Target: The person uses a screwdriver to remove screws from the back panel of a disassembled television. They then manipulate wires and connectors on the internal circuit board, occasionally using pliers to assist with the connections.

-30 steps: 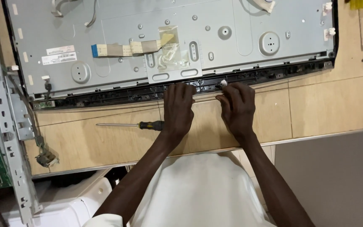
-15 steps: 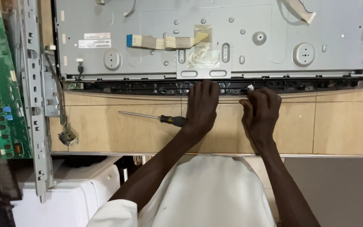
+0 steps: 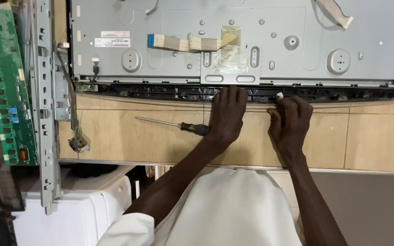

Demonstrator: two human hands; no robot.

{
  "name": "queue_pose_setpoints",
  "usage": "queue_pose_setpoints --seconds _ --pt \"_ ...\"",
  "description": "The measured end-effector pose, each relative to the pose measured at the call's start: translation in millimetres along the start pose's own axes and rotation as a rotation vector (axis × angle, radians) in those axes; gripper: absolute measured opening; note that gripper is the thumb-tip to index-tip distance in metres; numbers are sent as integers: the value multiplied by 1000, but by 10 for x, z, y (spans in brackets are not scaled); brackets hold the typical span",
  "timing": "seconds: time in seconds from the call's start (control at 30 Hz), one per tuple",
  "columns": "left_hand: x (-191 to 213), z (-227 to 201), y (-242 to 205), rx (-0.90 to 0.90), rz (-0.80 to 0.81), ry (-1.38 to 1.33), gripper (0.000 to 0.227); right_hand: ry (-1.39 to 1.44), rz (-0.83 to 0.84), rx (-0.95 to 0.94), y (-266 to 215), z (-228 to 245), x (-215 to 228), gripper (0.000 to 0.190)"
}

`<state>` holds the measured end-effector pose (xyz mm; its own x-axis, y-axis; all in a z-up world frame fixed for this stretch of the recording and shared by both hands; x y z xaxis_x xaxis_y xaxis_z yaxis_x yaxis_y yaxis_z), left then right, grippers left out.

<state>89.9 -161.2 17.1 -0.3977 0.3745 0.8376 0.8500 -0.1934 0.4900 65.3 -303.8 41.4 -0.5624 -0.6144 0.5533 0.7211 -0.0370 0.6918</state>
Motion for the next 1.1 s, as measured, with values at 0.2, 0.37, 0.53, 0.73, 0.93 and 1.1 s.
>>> queue_pose_setpoints --seconds 0.2,0.37,0.53,0.73,0.93,1.1 --pt "-30 19 -127 -36 16 -75 72 37 -19 11 -39 -19 -3 28" --pt "831 553 -247 133 -315 -228 11 7 -24 51 -124 -131 -6 33" --pt "1261 1559 -636 373 -354 -185 41 64 -26 16 -118 285 2 33" --pt "1111 2001 -826 356 -100 -120 41 239 67 -13 -46 1102 -508 19" --pt "939 2077 -746 288 -27 -20 40 351 157 -1 157 1566 -981 26" --pt "790 2154 -792 221 -64 -21 26 305 209 -6 227 1688 -1339 31"
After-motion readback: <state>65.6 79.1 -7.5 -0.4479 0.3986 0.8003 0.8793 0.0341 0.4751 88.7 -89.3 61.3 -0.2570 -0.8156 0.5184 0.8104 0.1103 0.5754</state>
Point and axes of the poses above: each hand's wrist, its own y-axis towards the middle knuckle, its own x-axis out of the back of the hand, z = x × y, the point moved 10 cm from there along y, towards the middle knuckle, and after that the axes turned 15 degrees about -z, right-handed, at the moved point
